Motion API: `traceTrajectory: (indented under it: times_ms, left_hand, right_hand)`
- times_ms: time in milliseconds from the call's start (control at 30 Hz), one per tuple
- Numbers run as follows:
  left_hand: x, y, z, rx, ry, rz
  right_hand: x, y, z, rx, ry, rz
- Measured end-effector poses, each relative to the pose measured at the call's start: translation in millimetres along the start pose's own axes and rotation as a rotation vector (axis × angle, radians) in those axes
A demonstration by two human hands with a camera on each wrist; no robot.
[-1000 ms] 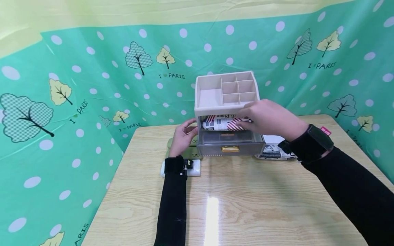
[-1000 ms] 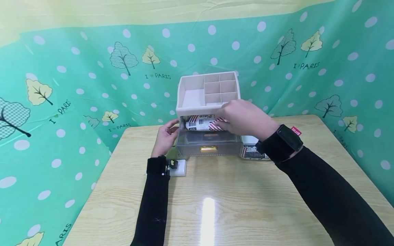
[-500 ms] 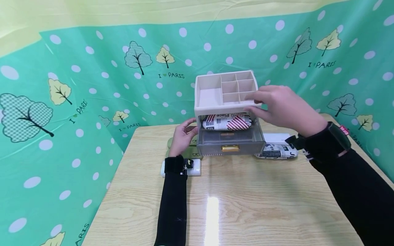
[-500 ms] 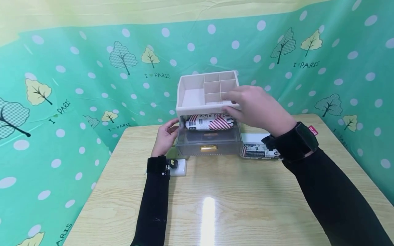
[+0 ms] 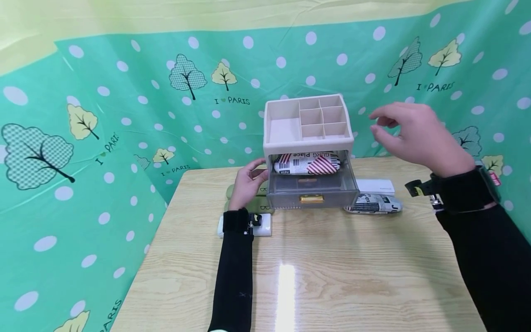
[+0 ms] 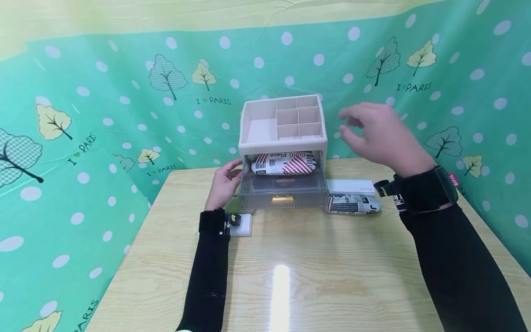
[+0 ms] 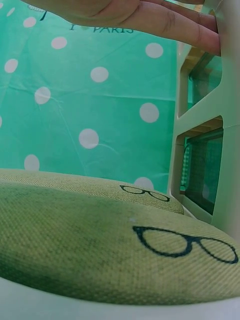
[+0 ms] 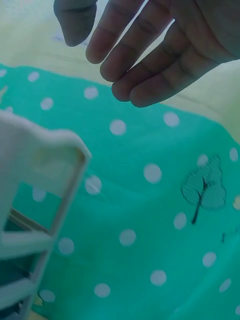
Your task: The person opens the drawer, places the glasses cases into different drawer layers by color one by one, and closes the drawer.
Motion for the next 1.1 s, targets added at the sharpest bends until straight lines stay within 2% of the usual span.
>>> traceTrajectory:
  times_ms: [167, 600, 733, 900, 1100]
  left_hand:
    - [1.1, 2.1, 0.7, -0.001, 0.0, 0.015]
    - [-0.1, 0.0, 0.6, 0.006, -0.018, 0.049]
    - [1.1, 0.4, -0.3, 0.003, -0.016, 0.053]
    - [0.5, -0.1, -0.3, -0.011, -0.016, 0.053]
    - [0.3, -1.4, -0.4, -0.013, -0.009, 0.03]
  right_hand:
    - [-11.2, -20.3, -12.8, 0.046, 0.082, -0.077]
    - [-42.4, -54.7, -61.5, 0.096, 0.179, -0.194]
    - [-54.3, -63.0, -74.9, 0.127, 0.185, -0.222]
    - [-69.0, -71.9, -94.8, 0.156, 0.232, -0.243]
    - [-82.3, -80.9, -116.0, 0.127, 0.299, -0.256]
Point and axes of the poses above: each hand's wrist, its own x-axis towards the middle knuckle, its own z-axis out of the back of the hand, y = z × x, the point moved 6 cm from there along x, towards the middle knuckle, and after that the axes turned 5 degrees about z, right-handed, at the moved point
